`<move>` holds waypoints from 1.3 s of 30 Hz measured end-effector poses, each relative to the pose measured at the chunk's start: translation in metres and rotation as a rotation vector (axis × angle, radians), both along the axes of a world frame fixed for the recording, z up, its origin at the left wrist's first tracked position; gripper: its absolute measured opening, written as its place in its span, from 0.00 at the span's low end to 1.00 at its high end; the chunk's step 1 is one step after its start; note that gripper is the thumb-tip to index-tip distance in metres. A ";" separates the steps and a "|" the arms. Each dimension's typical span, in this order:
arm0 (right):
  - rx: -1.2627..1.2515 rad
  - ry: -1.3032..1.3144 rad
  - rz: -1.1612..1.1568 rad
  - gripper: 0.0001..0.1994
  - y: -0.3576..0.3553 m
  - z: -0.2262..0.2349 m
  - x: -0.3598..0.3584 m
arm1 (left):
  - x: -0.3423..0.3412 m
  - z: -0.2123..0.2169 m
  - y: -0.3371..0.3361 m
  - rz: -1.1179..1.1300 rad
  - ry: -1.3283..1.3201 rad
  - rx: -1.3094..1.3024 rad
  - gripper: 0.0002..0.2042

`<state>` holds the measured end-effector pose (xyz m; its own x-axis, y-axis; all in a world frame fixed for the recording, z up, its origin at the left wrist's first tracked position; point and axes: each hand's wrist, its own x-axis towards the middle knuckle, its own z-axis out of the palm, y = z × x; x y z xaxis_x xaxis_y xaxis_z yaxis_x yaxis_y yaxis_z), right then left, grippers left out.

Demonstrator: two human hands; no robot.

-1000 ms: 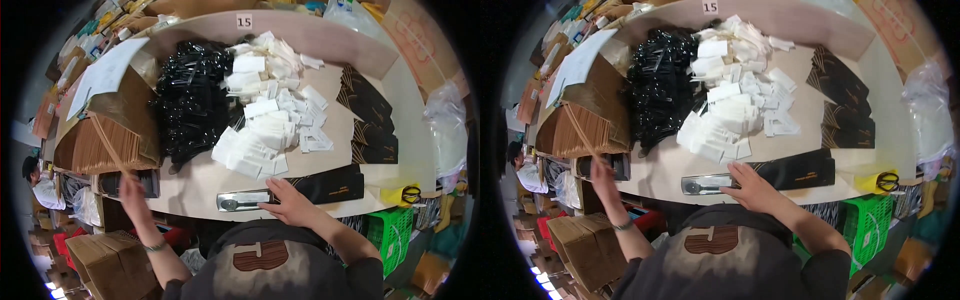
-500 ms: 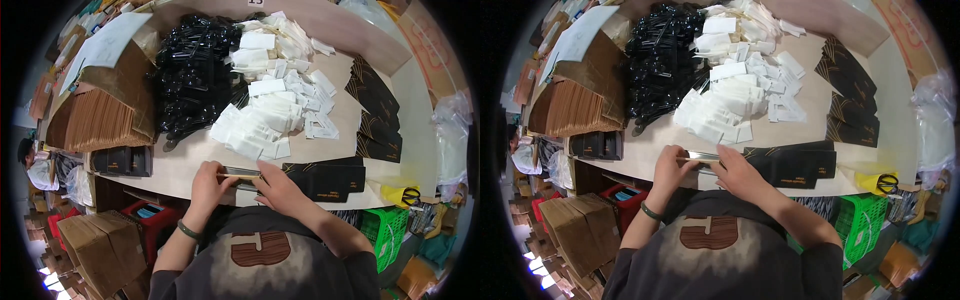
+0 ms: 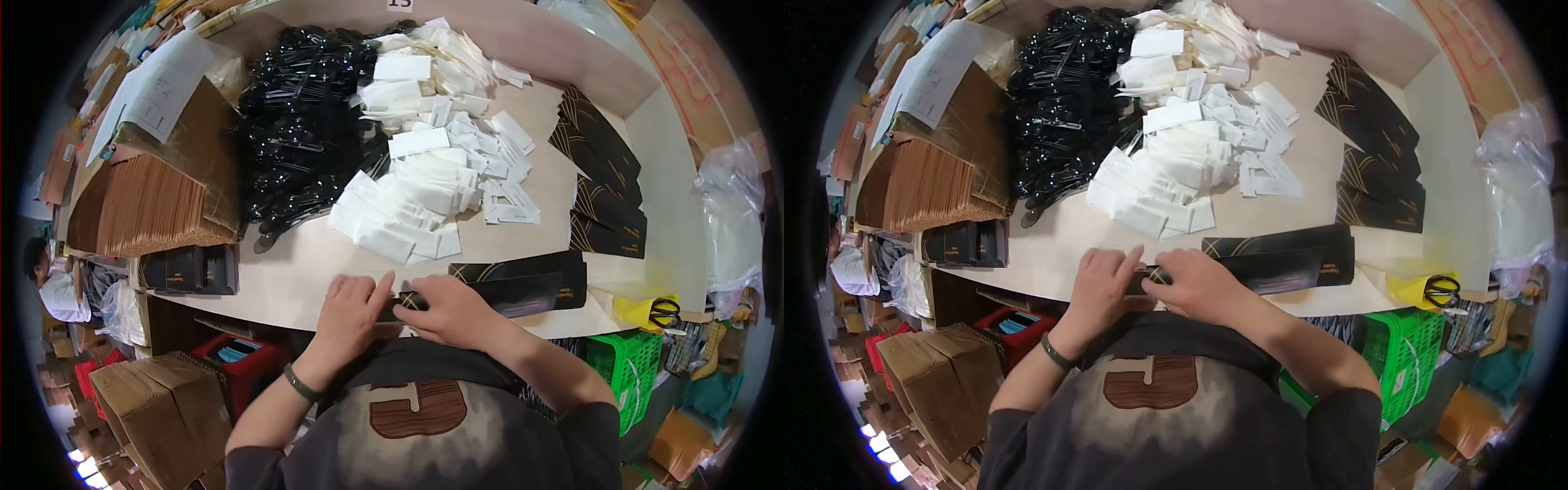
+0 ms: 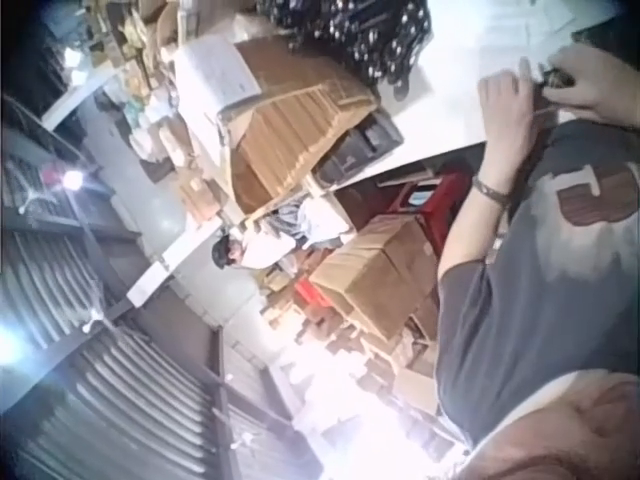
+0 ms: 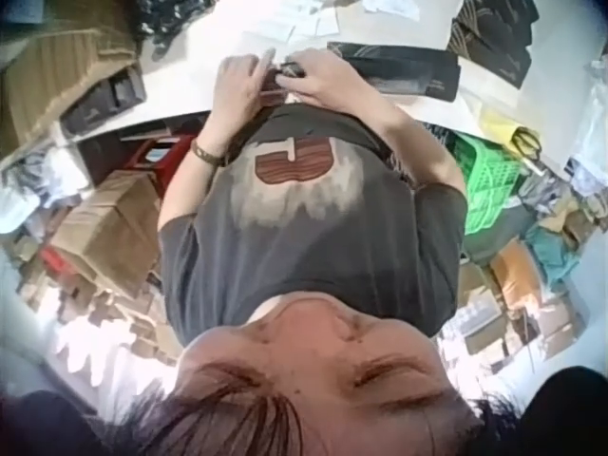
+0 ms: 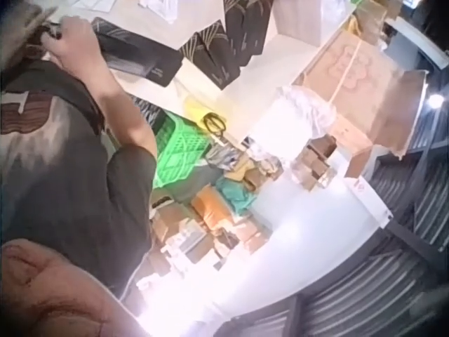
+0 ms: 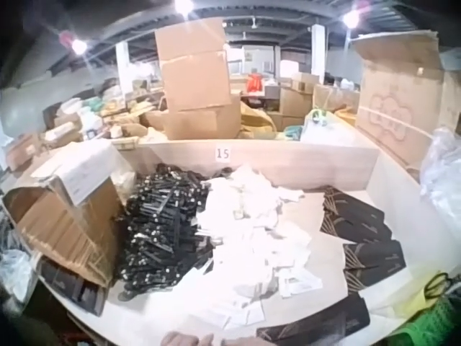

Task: Packaging metal components with protective paper into black pouches at a production station.

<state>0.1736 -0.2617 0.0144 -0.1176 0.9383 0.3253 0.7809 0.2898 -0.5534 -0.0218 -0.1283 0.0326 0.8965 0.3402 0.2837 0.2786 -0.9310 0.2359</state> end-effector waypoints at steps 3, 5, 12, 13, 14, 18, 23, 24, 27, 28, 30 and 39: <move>0.000 -0.075 -0.047 0.09 0.007 0.006 0.030 | 0.003 -0.009 0.009 0.009 0.194 -0.194 0.24; -0.058 -0.044 -0.265 0.14 -0.009 0.023 0.090 | -0.005 -0.004 0.022 0.170 0.212 -0.338 0.19; -0.344 -0.239 0.064 0.19 -0.051 0.020 0.068 | 0.025 -0.005 -0.033 -0.099 0.155 -1.363 0.26; -0.273 -0.203 0.038 0.20 -0.043 0.007 0.056 | 0.036 -0.018 -0.044 -0.240 0.058 -1.294 0.25; -0.199 -0.165 0.016 0.21 -0.031 -0.002 0.048 | 0.045 -0.028 -0.046 -0.374 -0.038 -1.218 0.24; -0.228 -0.252 -0.329 0.18 -0.040 0.010 0.026 | 0.017 -0.005 -0.018 0.109 0.272 -1.080 0.20; -0.402 -0.187 -0.585 0.15 -0.023 -0.011 0.000 | -0.022 -0.016 -0.003 0.265 0.200 -0.476 0.29; -0.404 -0.183 -0.595 0.15 -0.023 -0.017 0.000 | -0.025 -0.015 -0.003 0.241 0.189 -0.473 0.31; -0.408 -0.050 -0.624 0.13 -0.021 -0.020 -0.002 | -0.032 -0.008 0.002 0.105 0.271 -0.448 0.36; -0.484 -0.017 -0.647 0.12 -0.019 -0.021 -0.001 | -0.032 -0.007 0.008 0.087 0.268 -0.445 0.36; -0.612 0.060 -0.673 0.11 -0.013 -0.022 -0.007 | -0.027 -0.003 0.013 -0.086 0.385 -0.371 0.40; 0.022 -0.273 -1.411 0.32 -0.059 -0.032 0.151 | 0.077 -0.008 -0.029 -0.307 0.087 -0.420 0.45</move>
